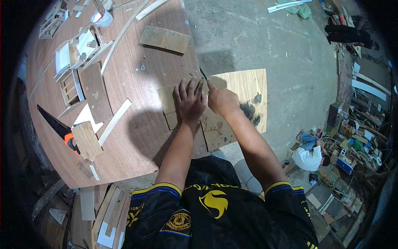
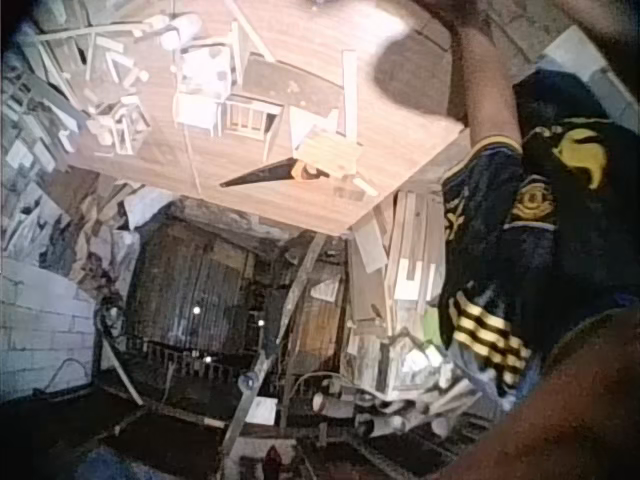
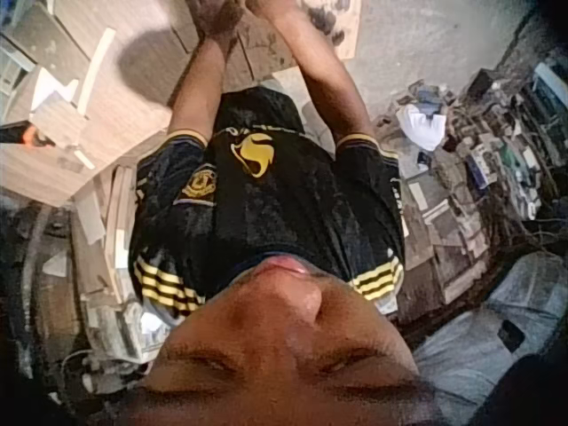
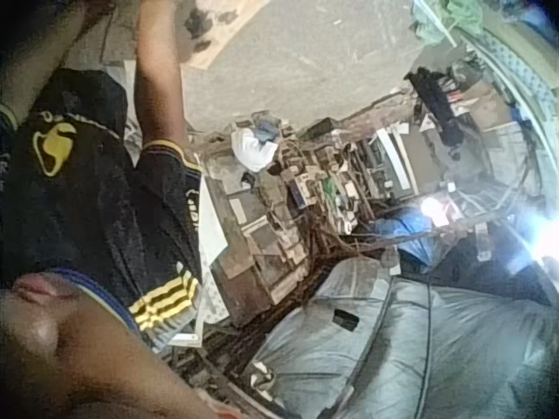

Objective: The person is using a handheld cutting blade to cut a specific shape out of a thin piece of plywood on a workshop table.

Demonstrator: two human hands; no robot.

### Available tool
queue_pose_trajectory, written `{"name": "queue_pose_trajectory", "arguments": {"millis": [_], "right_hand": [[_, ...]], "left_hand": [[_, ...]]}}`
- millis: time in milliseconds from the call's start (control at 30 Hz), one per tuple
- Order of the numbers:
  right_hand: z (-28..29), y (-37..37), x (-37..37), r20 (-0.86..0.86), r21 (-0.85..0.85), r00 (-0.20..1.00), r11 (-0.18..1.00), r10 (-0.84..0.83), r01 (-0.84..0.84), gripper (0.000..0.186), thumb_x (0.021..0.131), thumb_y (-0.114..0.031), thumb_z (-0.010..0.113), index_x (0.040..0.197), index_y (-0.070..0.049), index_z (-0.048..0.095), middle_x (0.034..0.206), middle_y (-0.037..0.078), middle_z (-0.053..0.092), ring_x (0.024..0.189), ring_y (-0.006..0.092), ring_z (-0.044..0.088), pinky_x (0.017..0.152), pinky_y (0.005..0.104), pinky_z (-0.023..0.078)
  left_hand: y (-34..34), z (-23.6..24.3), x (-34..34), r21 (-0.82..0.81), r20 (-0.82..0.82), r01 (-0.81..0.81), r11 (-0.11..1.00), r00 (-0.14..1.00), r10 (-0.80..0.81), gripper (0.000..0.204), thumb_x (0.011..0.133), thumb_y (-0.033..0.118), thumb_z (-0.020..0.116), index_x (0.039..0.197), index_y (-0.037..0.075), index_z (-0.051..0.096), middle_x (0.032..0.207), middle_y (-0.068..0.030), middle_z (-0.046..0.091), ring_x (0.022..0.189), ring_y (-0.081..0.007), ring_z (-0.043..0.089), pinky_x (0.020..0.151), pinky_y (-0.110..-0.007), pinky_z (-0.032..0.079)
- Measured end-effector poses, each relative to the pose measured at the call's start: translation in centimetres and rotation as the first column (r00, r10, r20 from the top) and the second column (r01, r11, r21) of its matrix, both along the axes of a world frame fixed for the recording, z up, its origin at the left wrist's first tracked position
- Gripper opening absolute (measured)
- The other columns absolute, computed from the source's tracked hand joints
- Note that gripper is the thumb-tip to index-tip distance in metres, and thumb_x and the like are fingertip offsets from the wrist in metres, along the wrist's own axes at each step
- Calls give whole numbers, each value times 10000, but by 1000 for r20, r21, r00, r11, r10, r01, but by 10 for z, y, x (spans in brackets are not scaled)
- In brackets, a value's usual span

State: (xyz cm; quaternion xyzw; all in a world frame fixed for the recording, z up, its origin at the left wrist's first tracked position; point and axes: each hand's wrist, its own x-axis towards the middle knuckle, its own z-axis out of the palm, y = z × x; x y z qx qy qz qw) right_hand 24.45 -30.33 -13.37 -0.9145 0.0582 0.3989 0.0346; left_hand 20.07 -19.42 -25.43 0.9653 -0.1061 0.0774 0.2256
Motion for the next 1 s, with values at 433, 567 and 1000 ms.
{"name": "queue_pose_trajectory", "arguments": {"millis": [433,567,1000], "right_hand": [[4,4,1,-30,3,999,1000,-16,16,637,937,-191,463,1552,-170,300,987,236,717,893,403,710,779,490,569],[5,5,-1,-33,-19,999,1000,18,-18,635,942,-193,459,1554,-170,293,989,239,715,886,407,709,778,492,568],[-2,12,0,-32,-16,999,1000,-24,24,591,968,-239,396,1545,-133,317,1040,220,715,934,374,714,829,468,563]], "left_hand": [[1,3,-1,31,-24,5,1000,1000,-4,534,821,281,641,1349,222,587,1431,-31,483,1367,-347,377,1149,-583,251],[0,6,-1,25,-63,13,1000,998,-11,449,912,263,592,1360,241,587,1443,-20,479,1362,-332,378,1147,-552,238],[2,0,-1,91,20,14,996,1000,-16,494,852,320,638,1339,248,592,1413,-9,491,1328,-311,406,1137,-554,258]]}}
